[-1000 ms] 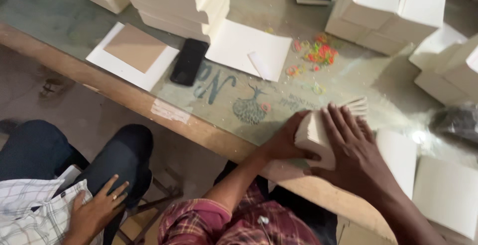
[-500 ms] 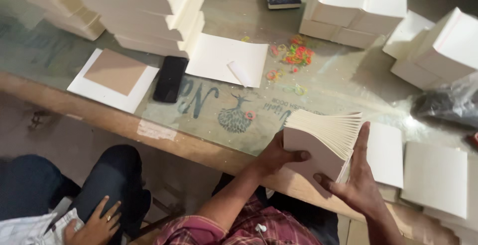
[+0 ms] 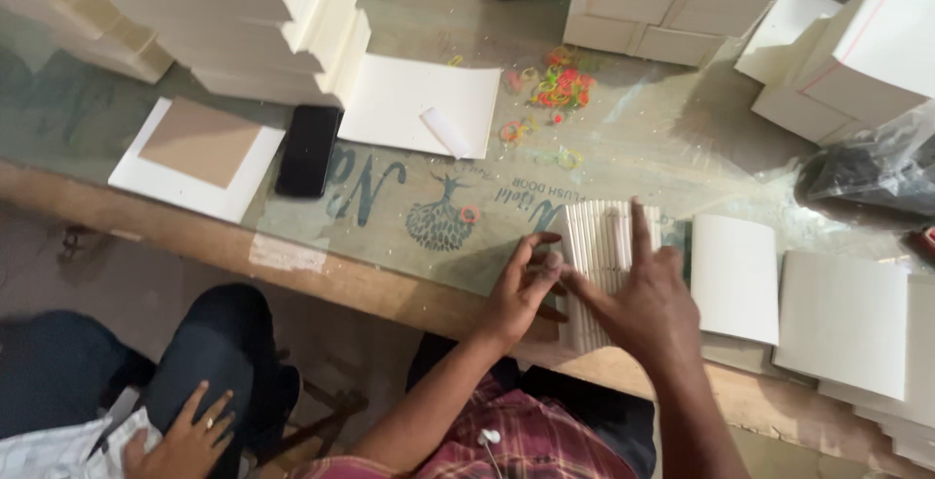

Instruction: The person assembles books by hand, inserting folded paper signatures into white covers and pressing them together. They repeatedly handle stacks of book covers and paper signatures, aligning and stacking the finished books on a glass table.

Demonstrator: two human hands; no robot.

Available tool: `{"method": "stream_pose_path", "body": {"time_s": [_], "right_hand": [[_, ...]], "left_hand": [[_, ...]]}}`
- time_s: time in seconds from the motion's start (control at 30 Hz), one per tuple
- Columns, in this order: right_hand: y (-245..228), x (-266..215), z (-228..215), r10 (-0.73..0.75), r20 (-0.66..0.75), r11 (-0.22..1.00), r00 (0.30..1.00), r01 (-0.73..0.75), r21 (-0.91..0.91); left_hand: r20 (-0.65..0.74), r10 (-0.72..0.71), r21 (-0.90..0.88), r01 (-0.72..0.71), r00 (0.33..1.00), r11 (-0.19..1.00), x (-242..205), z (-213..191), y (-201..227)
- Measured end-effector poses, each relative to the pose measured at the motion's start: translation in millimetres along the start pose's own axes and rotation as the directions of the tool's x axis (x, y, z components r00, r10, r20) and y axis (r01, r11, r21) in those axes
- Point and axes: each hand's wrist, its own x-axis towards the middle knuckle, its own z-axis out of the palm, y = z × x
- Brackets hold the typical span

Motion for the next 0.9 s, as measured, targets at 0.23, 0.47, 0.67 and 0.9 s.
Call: {"method": "stream_pose_path", "body": {"time_s": [0.23,0.47,0.67,0.9], "right_hand": [[71,10,15,-0.193,-0.099,0.941,0.976,0.213,0.262],[85,12,21,-0.252,-0.139,0.891,0.958,0.285,0.352],[90,14,24,-0.272,-0.152,0.864,0.95,0.311,0.397],[67,7,23,-0.211,-0.091,0.919,0.973,0.229,0.321]], "left_hand": [[0.013,-0.036,0.1,0.034,0.999,0.994,-2,8,28],[-0.07,0.197,0.4,-0.154,0.978,0.904,-4,23,36],[0.022,0.472,0.641,-0.375,0.881,0.67,-9,26,35],[-0.009,0.278,0.758,-0.175,0.96,0.628,6,38,57]]}}
